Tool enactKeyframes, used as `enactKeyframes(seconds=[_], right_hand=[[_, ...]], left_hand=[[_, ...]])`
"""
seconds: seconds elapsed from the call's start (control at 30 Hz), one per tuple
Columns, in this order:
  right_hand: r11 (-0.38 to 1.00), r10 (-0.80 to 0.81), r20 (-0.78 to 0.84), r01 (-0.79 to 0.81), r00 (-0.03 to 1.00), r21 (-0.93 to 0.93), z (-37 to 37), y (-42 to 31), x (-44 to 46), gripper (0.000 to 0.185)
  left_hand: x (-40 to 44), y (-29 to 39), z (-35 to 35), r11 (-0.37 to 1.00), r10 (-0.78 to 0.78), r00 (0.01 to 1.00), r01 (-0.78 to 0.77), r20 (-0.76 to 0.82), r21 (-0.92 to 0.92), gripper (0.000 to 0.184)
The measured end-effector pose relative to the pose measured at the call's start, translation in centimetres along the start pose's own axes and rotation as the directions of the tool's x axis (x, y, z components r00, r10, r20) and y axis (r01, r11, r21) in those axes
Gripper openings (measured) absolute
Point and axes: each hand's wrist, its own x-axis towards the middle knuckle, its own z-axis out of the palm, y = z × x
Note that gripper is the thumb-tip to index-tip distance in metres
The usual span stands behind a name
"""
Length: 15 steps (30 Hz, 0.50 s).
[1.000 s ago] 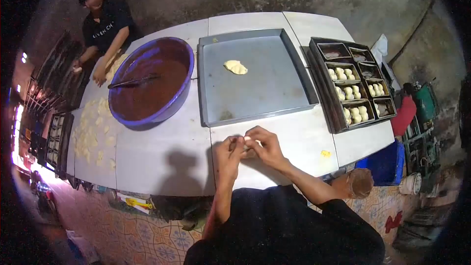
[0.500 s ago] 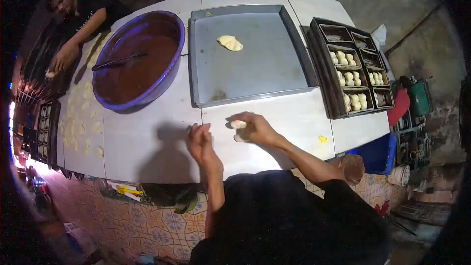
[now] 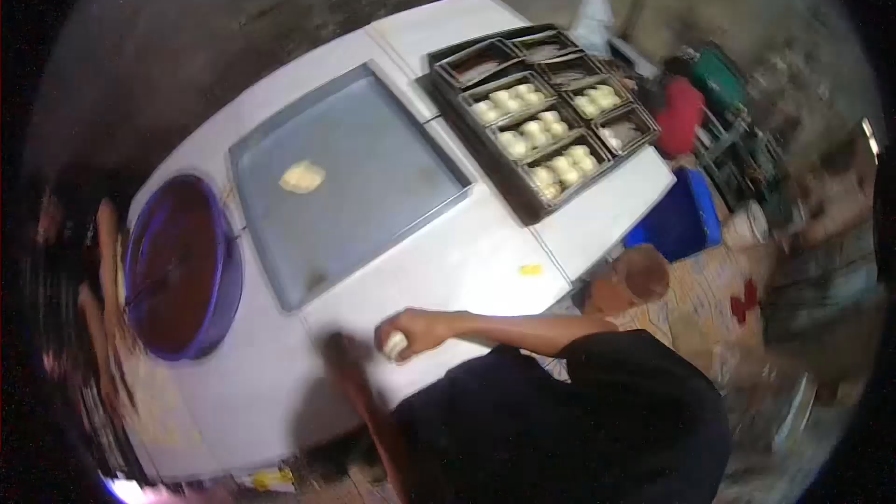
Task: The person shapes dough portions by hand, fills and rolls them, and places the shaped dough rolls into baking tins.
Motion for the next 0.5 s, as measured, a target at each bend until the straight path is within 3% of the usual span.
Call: enactKeyframes(seconds=[0.03,0.07,0.1,0.17,0.2,0.23,0.3,0.43,0.5], right_hand=[[0.984,0.069,0.055,-0.077,0.996,0.158,-1.9,-1.5,-2.1,0.039],[0.985,-0.094,-0.021,0.096,0.995,0.142,-4.4,-1.6,-4.3,0.039],[0.983,-0.105,-0.119,0.122,0.987,0.138,-7.4,-2.6,-6.9,0.042],[0.996,0.075,-0.303,-0.058,0.95,0.064,-14.3,-3.7,-13.6,0.053],[0.954,0.01,-0.434,-0.139,0.901,-0.266,-17.9,-2.3,-17.1,0.057],[0.957,0.123,-0.482,-0.232,0.868,-0.175,-21.8,-5.0,-20.3,0.059],[0.909,0.113,-0.696,-0.357,0.71,-0.217,-28.5,-3.9,-26.7,0.055],[0.668,0.289,-0.839,-0.725,0.461,-0.168,-39.9,0.1,-35.6,0.047],[0.674,0.356,-0.802,-0.727,0.479,-0.135,-42.7,6.2,-37.7,0.045]], left_hand=[[-0.2,0.9,0.2,1.0,-0.01,1.0,0.01,-0.023,0.007,0.025],[-0.4,2.0,0.2,1.0,-0.014,0.999,0.015,-0.05,0.015,0.026],[-0.5,3.0,0.3,0.999,-0.011,0.997,0.013,-0.075,0.029,0.026],[-0.4,4.8,0.8,0.998,0.015,0.995,-0.008,-0.103,0.061,0.028],[-0.5,5.5,0.8,0.997,0.029,0.994,-0.021,-0.109,0.077,0.028],[-0.5,6.3,1.3,0.995,0.04,0.992,-0.028,-0.119,0.101,0.029],[-0.2,7.7,1.9,0.993,0.046,0.988,-0.029,-0.144,0.119,0.031],[0.2,10.2,3.4,0.987,0.049,0.984,-0.022,-0.171,0.156,0.037],[0.6,10.8,3.9,0.987,0.047,0.986,-0.021,-0.16,0.158,0.039]])
